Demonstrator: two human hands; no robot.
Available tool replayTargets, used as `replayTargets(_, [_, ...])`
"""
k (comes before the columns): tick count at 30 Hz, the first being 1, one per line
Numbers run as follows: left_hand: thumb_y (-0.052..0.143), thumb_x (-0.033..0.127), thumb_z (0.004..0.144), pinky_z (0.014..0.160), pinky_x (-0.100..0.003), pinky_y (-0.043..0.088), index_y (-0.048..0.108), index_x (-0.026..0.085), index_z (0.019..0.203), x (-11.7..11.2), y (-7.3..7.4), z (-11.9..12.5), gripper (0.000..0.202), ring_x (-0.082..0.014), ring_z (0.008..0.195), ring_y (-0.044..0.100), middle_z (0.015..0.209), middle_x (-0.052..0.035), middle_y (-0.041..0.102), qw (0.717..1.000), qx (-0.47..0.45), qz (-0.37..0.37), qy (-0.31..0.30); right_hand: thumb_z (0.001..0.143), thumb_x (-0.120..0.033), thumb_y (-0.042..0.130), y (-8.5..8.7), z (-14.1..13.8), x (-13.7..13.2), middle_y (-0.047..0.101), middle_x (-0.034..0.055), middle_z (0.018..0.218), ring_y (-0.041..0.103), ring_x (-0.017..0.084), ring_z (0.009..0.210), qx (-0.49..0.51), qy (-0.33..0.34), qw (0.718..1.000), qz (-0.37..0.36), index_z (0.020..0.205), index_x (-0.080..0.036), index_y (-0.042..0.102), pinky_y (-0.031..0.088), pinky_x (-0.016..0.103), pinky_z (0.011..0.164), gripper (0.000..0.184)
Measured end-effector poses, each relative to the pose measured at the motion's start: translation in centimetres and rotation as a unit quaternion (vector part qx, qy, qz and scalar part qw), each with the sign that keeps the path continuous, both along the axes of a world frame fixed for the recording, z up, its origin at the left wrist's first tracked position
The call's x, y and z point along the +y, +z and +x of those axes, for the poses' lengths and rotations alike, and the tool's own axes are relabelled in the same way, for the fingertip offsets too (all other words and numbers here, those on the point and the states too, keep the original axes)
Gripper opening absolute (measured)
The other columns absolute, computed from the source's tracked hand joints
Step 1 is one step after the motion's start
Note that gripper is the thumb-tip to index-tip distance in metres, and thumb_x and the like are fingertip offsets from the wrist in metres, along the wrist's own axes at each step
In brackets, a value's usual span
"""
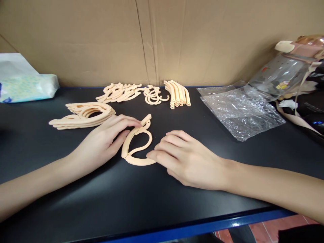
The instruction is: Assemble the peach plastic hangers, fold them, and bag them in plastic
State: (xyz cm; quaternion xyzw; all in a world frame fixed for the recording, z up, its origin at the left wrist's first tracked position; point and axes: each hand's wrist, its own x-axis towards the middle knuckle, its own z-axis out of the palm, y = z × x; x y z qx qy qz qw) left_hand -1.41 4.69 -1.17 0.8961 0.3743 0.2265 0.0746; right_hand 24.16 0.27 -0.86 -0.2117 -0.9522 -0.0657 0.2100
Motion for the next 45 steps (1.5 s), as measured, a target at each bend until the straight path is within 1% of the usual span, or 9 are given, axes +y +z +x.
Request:
replayTargets(3, [0.039,0.013,0.099,0.089,-0.036,0.046,0.057,0.018,0.116,-0.1,0.2,0.0,0.026,-0.0200,0.098,0.057,0.111,-0.0034,0.065,1.000,0.001,-0.013,0.008,0.088,-0.005,0.051,-0.2,0.0,0.1,0.069,0.0094,0.105,0.061,0.021,0.099,0.017,-0.044,0.999,-0.015,0.113,-0.011,0.060,0.048,0.039,0.092,0.028])
replayTargets(7, [0.040,0.014,0.098,0.086,-0.036,0.046,0.057,0.019,0.117,-0.2,0.3,0.1,0.026,-0.0206,0.097,0.057,0.110,-0.0035,0.066,1.000,0.005,-0.020,0.006,0.092,-0.012,0.053,-0.1,0.0,0.4,0.069,0.0104,0.104,0.062,0.022,0.097,0.027,-0.103,0.994,-0.011,0.109,-0.013,0.059,0.048,0.038,0.085,0.018])
replayTargets(12, [0.040,0.016,0.098,0.083,-0.036,0.047,0.057,0.019,0.118,-0.3,0.3,0.1,0.026,-0.0214,0.096,0.058,0.109,-0.0044,0.066,1.000,0.013,-0.011,-0.003,0.093,-0.018,0.055,-0.3,0.2,0.6,0.070,0.0095,0.104,0.063,0.024,0.094,0.025,-0.157,0.987,0.022,0.107,-0.016,0.057,0.046,0.040,0.088,0.014])
replayTargets(19, [0.044,0.013,0.095,0.087,-0.036,0.047,0.057,0.016,0.120,-0.8,0.6,0.3,0.029,-0.0221,0.097,0.058,0.110,-0.0055,0.066,0.999,0.038,0.028,-0.019,0.092,-0.018,0.057,-0.5,0.3,0.7,0.068,0.0048,0.089,0.061,0.022,0.086,0.033,-0.179,0.983,0.040,0.092,-0.017,0.054,0.044,0.039,0.089,0.003])
replayTargets(28, [0.050,0.019,0.093,0.081,-0.038,0.049,0.058,0.014,0.120,-1.2,1.1,0.6,0.029,-0.0251,0.098,0.060,0.107,-0.0076,0.067,0.990,0.088,0.098,-0.044,0.092,-0.011,0.050,-0.3,0.2,0.7,0.069,0.0028,0.085,0.061,0.019,0.080,0.046,-0.183,0.981,0.040,0.088,-0.020,0.052,0.043,0.038,0.088,0.010])
replayTargets(32, [0.050,0.021,0.094,0.077,-0.038,0.048,0.059,0.014,0.121,-1.3,1.3,0.5,0.029,-0.0260,0.096,0.060,0.102,-0.0079,0.069,0.980,0.117,0.149,-0.065,0.094,-0.021,0.052,0.0,0.2,0.5,0.070,0.0034,0.085,0.064,0.020,0.082,0.052,-0.175,0.982,0.049,0.090,-0.020,0.053,0.042,0.041,0.093,0.004])
replayTargets(37, [0.052,0.027,0.097,0.076,-0.037,0.046,0.059,0.014,0.120,-1.4,1.3,0.5,0.027,-0.0249,0.093,0.062,0.097,-0.0076,0.070,0.969,0.120,0.201,-0.073,0.092,-0.052,0.056,0.1,0.2,0.2,0.072,0.0075,0.087,0.066,0.025,0.088,0.032,-0.177,0.982,0.052,0.097,-0.017,0.057,0.040,0.049,0.100,0.035])
replayTargets(42, [0.057,0.029,0.096,0.079,-0.041,0.044,0.061,0.011,0.116,-1.4,1.0,0.5,0.027,-0.0274,0.089,0.062,0.096,-0.0092,0.070,0.967,0.119,0.221,-0.047,0.088,-0.060,0.058,-0.2,0.2,0.3,0.072,0.0096,0.098,0.065,0.026,0.098,0.020,-0.170,0.984,0.042,0.106,-0.013,0.058,0.034,0.051,0.107,0.051])
replayTargets(45, [0.058,0.028,0.095,0.077,-0.041,0.044,0.063,0.013,0.112,-1.3,1.0,0.4,0.023,-0.0260,0.086,0.063,0.093,-0.0070,0.071,0.968,0.111,0.220,-0.043,0.085,-0.061,0.063,-0.4,0.2,0.4,0.071,0.0104,0.105,0.064,0.027,0.103,0.023,-0.172,0.984,0.023,0.114,-0.012,0.057,0.031,0.052,0.110,0.058])
